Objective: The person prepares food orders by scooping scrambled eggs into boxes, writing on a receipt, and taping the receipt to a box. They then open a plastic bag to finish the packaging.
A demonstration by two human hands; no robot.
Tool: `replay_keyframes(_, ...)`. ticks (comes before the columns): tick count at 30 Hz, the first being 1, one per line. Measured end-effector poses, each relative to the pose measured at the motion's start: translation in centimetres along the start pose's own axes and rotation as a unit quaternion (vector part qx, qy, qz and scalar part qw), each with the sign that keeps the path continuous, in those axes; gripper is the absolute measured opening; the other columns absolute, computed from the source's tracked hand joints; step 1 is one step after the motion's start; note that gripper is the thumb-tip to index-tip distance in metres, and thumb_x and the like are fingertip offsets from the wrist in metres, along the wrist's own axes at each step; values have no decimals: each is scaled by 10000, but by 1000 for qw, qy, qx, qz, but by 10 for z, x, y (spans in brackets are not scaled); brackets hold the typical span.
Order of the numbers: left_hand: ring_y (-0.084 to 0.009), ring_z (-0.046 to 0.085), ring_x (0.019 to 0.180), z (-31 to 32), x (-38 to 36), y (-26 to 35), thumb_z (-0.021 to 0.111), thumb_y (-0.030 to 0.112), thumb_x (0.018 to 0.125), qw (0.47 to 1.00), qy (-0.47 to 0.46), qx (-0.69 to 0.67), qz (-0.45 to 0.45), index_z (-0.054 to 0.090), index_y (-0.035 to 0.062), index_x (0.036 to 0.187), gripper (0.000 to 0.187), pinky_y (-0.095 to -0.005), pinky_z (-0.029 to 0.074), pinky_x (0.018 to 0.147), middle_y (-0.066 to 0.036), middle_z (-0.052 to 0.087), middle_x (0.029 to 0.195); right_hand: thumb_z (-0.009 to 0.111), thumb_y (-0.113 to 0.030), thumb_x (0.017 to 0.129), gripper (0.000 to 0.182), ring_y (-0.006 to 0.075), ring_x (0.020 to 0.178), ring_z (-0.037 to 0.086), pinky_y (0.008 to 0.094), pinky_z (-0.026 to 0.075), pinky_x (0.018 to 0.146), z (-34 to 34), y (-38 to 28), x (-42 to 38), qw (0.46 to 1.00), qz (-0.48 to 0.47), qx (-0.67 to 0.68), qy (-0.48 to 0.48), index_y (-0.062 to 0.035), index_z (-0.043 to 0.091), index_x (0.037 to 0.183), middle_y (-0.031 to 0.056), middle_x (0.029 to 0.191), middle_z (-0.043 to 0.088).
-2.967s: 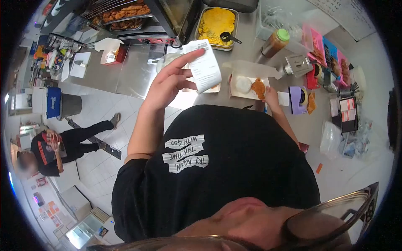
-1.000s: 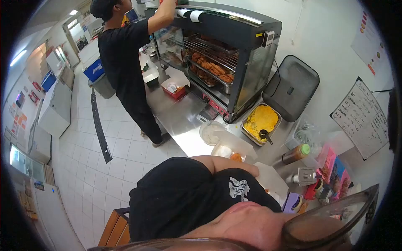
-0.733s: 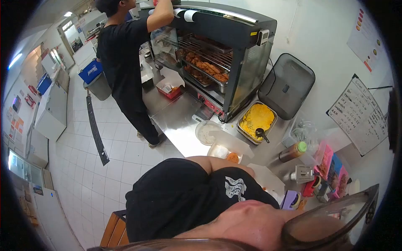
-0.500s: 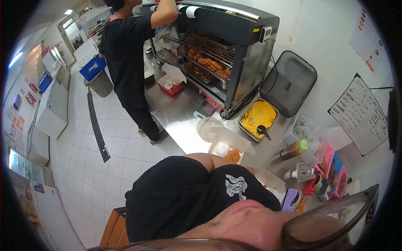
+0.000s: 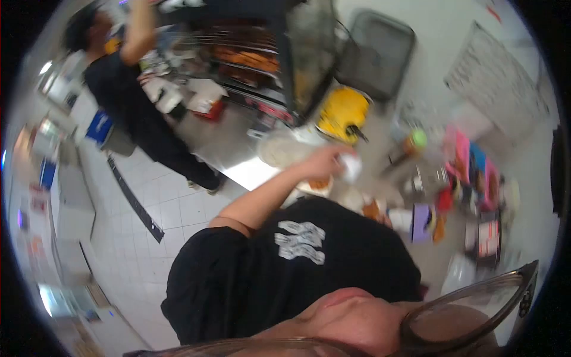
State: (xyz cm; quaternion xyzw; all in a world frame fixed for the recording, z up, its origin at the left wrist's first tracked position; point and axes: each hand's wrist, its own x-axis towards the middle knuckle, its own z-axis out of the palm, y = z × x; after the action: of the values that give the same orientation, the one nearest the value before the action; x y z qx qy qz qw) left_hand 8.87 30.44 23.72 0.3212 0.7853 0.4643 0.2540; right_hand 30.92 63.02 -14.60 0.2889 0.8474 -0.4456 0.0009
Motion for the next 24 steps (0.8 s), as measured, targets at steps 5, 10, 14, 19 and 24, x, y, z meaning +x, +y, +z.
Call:
replay_keyframes(5,-104,578,943,-30,-21,36,519,-63,822,958,140,-223,113,449,57,1366,562,-247,494,782,-98,555,1231,476,-281,997,447,142,767,592,269,514,674,-3,-89,-28,935,59,349,-8,-20,431,1357,90,1095,589)
replay_keyframes(10,-283,552,1179,-54,-45,61,364,8,801,899,63,-406,153,308,-28,1434,637,-359,531,883,-188,356,1441,478,-277,994,440,180,797,621,289,532,696,-17,-88,-33,949,82,306,2,-20,433,1349,126,1110,585)
replay_keyframes(14,-304,559,1176,-58,-50,63,336,52,759,913,58,-364,173,295,-25,1441,687,-344,570,815,-222,306,1468,463,-300,999,422,165,764,616,298,532,683,-28,-96,-47,950,72,303,-3,-20,460,1314,112,1123,581)
replay_keyframes(19,-317,560,1174,-64,-48,56,343,73,757,918,31,-352,180,285,-28,1443,695,-326,578,801,-240,293,1467,476,-303,994,394,153,738,611,288,525,662,-31,-99,-50,959,67,274,27,-21,501,1268,98,1090,584)
replay_keyframes(24,-334,573,1152,-65,-43,50,341,93,752,917,22,-354,182,279,-49,1436,701,-324,590,765,-242,270,1474,513,-252,977,310,144,691,588,284,498,629,-47,-98,-54,976,55,190,90,-23,581,1174,73,982,623)
